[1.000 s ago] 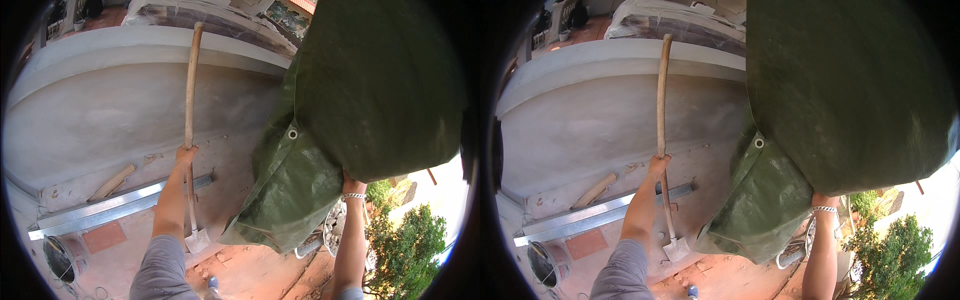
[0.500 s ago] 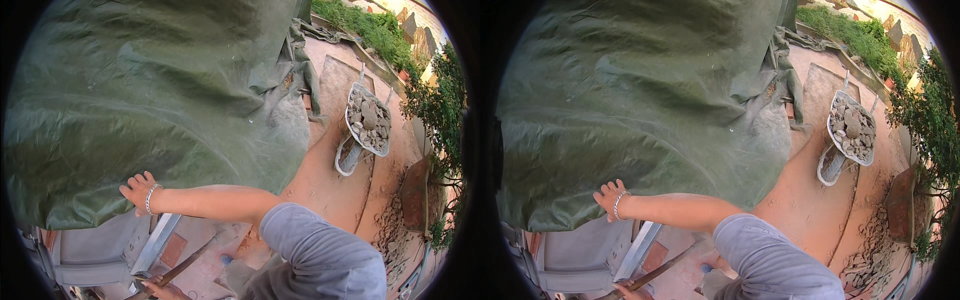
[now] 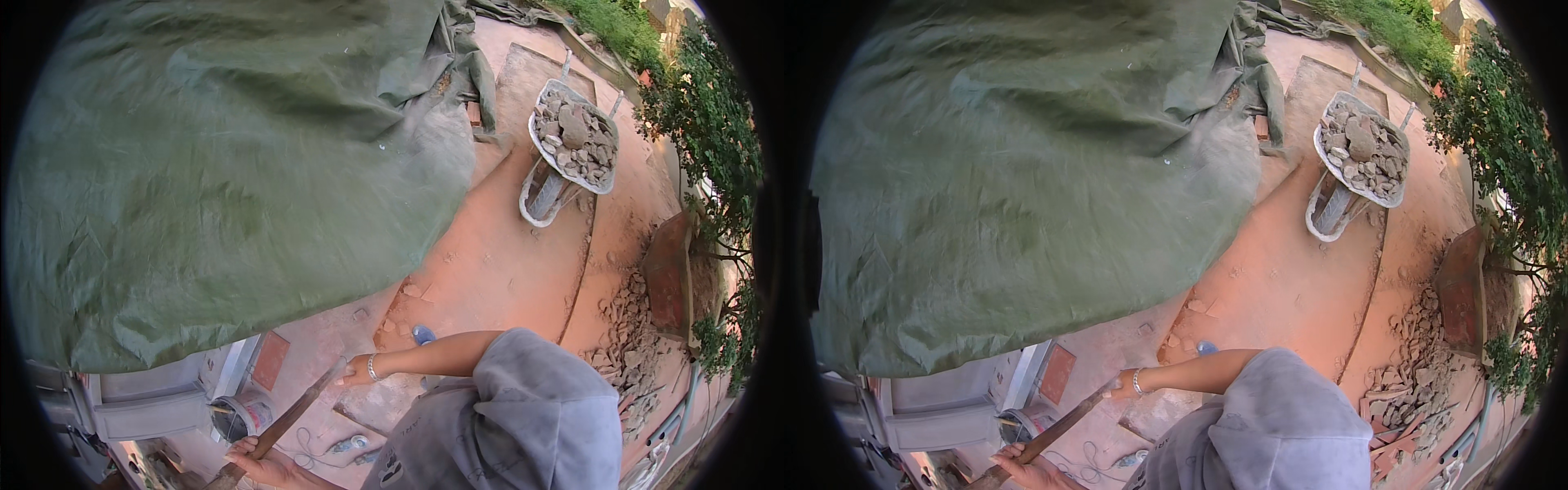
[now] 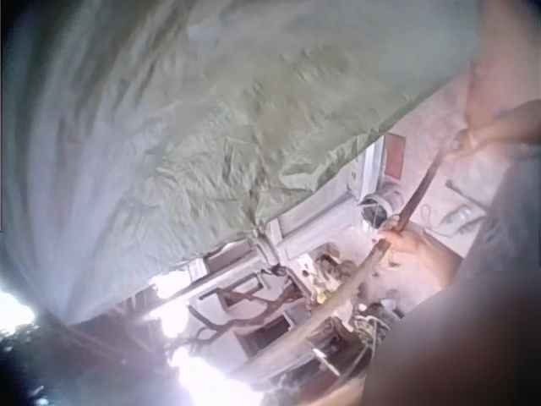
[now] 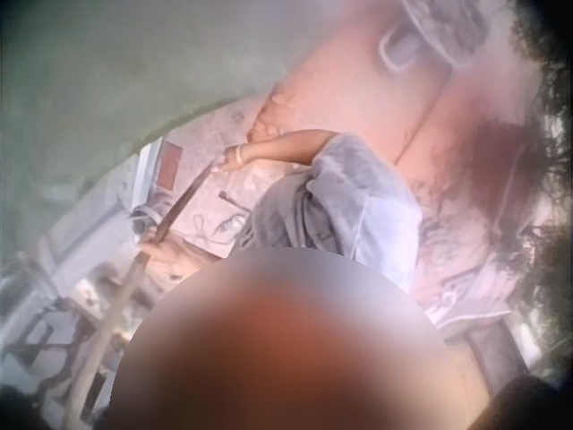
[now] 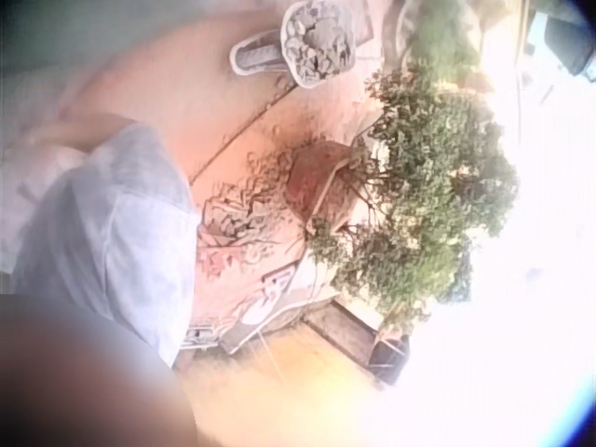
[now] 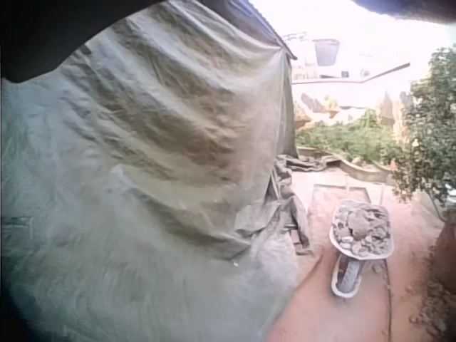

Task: The person walks through a tiled outdoor area, picks up a bucket, then squats to sort broken terracotta tiles by hand, stacking them into piles. The person later stands and uses a hoe to move debris.

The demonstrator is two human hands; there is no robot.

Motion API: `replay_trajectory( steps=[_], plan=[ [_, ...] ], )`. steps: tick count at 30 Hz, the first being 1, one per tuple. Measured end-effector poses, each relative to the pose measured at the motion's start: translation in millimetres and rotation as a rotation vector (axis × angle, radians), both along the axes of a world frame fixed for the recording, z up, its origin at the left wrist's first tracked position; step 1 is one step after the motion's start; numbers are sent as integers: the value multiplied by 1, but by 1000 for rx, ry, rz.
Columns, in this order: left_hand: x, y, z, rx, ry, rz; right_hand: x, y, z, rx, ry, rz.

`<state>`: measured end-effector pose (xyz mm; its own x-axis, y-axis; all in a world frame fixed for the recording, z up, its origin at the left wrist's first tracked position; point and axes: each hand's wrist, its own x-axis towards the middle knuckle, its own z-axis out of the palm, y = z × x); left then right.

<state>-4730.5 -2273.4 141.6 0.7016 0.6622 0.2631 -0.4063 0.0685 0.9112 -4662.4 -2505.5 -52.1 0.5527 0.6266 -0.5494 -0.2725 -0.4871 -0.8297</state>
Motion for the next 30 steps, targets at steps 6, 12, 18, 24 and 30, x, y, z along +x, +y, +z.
replay_trajectory(
  steps=[6, 12, 18, 24, 30],
  plan=[
    [-72, -35, -6, -292, 29, -131, -115, 6, -37, 240, 946, -389],
    [-123, -66, 26, -387, -13, -323, -139, -35, -38, 476, 1005, -1169],
    [-133, -8, 105, 705, -76, 566, -148, -127, -63, 281, 868, -1499],
    [-121, 1, 128, 787, -234, 865, -116, -182, -84, 194, 750, -1637],
    [-93, -36, 153, 1665, 88, 856, -46, -245, -139, 169, 700, -1714]
  ],
)
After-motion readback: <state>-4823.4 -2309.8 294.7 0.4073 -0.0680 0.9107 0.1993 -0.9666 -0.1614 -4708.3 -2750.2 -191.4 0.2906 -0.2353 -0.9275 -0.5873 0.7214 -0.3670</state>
